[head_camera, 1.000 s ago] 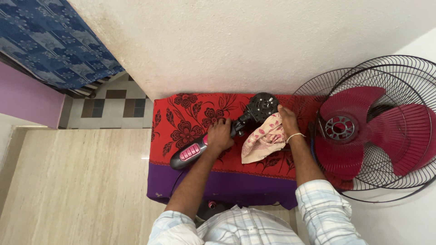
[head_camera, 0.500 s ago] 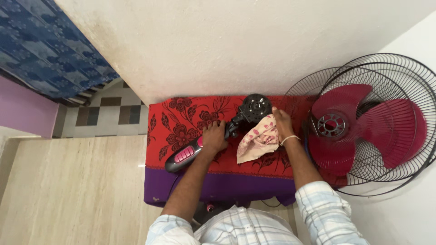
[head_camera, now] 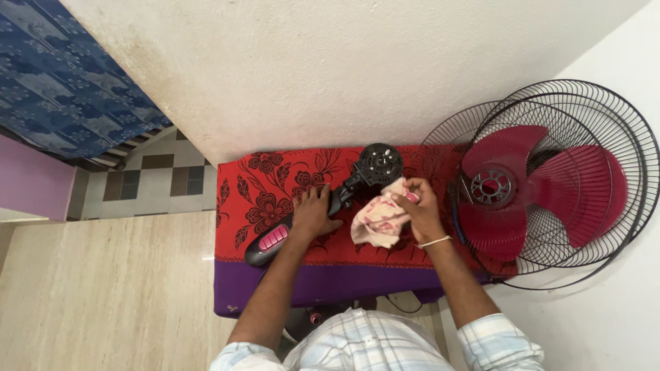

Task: The person wipes the fan motor with a cloth, then attaches the front wire cage and aligns the red fan blades onto the motor hub. The person secures the blades by hand and positions the rear cage.

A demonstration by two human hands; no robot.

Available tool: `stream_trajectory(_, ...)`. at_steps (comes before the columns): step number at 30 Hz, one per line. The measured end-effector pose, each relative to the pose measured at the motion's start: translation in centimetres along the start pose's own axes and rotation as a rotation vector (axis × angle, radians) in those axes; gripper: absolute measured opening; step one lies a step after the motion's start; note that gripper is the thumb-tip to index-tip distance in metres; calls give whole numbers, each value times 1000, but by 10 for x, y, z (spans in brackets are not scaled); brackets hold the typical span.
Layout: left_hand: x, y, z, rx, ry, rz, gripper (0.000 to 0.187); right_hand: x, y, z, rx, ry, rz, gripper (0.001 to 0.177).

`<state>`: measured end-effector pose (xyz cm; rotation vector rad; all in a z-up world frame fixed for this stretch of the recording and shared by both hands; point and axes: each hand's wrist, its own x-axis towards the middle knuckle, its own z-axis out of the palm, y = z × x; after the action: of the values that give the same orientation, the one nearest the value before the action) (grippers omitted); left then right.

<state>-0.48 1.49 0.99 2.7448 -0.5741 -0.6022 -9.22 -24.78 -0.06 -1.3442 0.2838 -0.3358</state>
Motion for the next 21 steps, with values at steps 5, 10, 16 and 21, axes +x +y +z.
stream_trajectory(5, -6, -17, 19, -42, 51, 8, 101, 16, -29, 59, -646, -59, -382, 35)
stream_trajectory(10, -6, -22, 36, -87, 88, 44, 98, 44, -20, 102, -1354, -354, -651, 67)
stream_trajectory(16, -5, -33, 44, -88, 85, 35, 101, 10, 33, 77, -1152, -362, -752, 53)
stream_trajectory(21, 24, -34, 46, -25, 54, 52, 108, -51, 71, 27, -835, -440, -394, 42)
